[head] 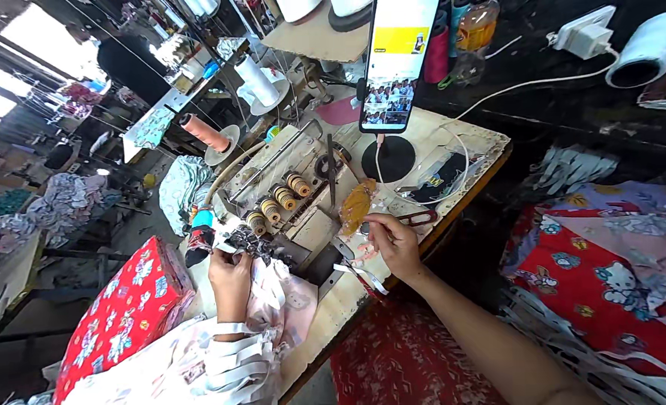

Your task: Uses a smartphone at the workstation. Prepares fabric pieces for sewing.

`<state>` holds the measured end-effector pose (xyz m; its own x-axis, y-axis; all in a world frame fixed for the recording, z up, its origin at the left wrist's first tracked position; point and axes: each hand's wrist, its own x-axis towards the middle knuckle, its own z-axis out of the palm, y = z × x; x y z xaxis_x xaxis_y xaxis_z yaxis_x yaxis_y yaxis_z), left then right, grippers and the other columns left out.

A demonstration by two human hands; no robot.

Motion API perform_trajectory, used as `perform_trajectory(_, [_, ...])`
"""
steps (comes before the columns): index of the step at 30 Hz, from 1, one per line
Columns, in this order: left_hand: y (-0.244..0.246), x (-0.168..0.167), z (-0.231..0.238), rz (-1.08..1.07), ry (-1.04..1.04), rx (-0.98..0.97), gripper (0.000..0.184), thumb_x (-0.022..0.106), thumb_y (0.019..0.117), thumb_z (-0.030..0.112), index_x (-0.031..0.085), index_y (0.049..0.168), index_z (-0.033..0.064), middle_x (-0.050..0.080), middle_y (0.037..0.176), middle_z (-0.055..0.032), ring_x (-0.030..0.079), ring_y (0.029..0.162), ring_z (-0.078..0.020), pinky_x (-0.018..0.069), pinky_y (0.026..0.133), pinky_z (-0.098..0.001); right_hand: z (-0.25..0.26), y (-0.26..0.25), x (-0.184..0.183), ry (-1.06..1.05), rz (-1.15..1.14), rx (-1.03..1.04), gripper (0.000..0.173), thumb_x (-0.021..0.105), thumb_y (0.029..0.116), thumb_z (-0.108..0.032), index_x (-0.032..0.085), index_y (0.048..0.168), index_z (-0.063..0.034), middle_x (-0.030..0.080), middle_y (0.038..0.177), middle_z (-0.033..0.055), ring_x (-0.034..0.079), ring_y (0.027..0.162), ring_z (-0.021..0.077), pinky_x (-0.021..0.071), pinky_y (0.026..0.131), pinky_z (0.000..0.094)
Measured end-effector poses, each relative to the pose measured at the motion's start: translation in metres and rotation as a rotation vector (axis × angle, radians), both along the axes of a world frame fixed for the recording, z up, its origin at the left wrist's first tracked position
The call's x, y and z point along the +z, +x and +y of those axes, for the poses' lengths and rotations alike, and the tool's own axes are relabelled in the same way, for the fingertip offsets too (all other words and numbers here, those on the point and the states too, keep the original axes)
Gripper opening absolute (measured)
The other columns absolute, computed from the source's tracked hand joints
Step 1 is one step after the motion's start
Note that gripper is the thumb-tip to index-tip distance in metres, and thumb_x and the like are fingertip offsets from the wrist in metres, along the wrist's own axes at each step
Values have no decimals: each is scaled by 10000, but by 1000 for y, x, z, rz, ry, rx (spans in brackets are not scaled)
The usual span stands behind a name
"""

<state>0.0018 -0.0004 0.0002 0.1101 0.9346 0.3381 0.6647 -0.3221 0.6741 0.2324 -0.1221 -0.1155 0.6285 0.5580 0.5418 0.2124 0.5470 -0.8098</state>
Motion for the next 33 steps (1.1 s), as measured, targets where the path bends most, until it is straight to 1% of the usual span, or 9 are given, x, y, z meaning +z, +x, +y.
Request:
perform_trajectory(7, [0,0,-1,-2,-5,-7,438,684,860,14,541,1259,-98,665,1050,-106,608,909,25,485,823,-156,-1,0,3,-113,7,44,248,493,989,2,701,1070,110,637,743,43,550,631,-39,481,617,110])
perform_trajectory(11, [-1,0,-1,1,-2,-18,427,657,894,14,532,1286,-102,665,1108,-146,616,962,-1,485,869,-178,0,0,3,-131,6,48,258,486,986,-4,704,1071,105,638,739,42,545,620,-38,476,606,113])
perform_trajectory(16, [-1,-1,0,4,20,-23,439,661,882,23,523,1274,-118,660,1074,-140,608,931,12,481,841,-160,0,1,3,-173,-19,63,266,486,985,-18,714,1077,83,660,775,60,554,632,-26,475,613,117])
perform_trajectory(18, [0,0,-1,12,25,-24,476,642,878,13,500,1304,-144,658,1107,-183,606,950,-13,477,853,-176,0,1,2,-182,-28,70,269,485,991,-23,716,1082,81,677,796,76,568,645,-14,484,622,129])
perform_trajectory(21, [1,0,-2,28,28,-19,477,629,877,10,498,1311,-140,651,1121,-196,601,950,-15,473,852,-177,1,2,1,-181,-28,68,266,491,989,-27,717,1077,82,680,802,81,573,652,-11,488,623,135])
perform_trajectory(24, [0,0,-2,25,30,-14,439,634,874,5,523,1276,-132,655,1082,-178,596,917,-11,471,828,-176,0,2,2,-187,-21,77,267,490,989,-28,717,1081,81,677,798,76,567,643,-14,484,616,132])
perform_trajectory(26, [0,0,-1,25,24,-14,442,642,871,22,521,1272,-121,651,1060,-148,588,889,9,469,806,-161,0,2,2,-196,-22,82,269,489,991,-31,716,1082,79,672,788,69,567,643,-13,485,618,132])
perform_trajectory(29, [0,0,-1,3,9,-12,470,656,879,17,501,1300,-126,655,1076,-147,594,907,12,475,821,-163,0,2,1,-202,-27,93,268,490,992,-35,717,1080,78,669,784,68,565,644,-12,483,621,133])
perform_trajectory(33, [-1,-1,0,-28,10,-23,466,660,874,14,499,1292,-118,652,1058,-123,593,892,31,474,805,-141,0,2,2,-213,-35,97,271,491,991,-35,720,1086,71,679,802,81,575,650,-2,491,629,140])
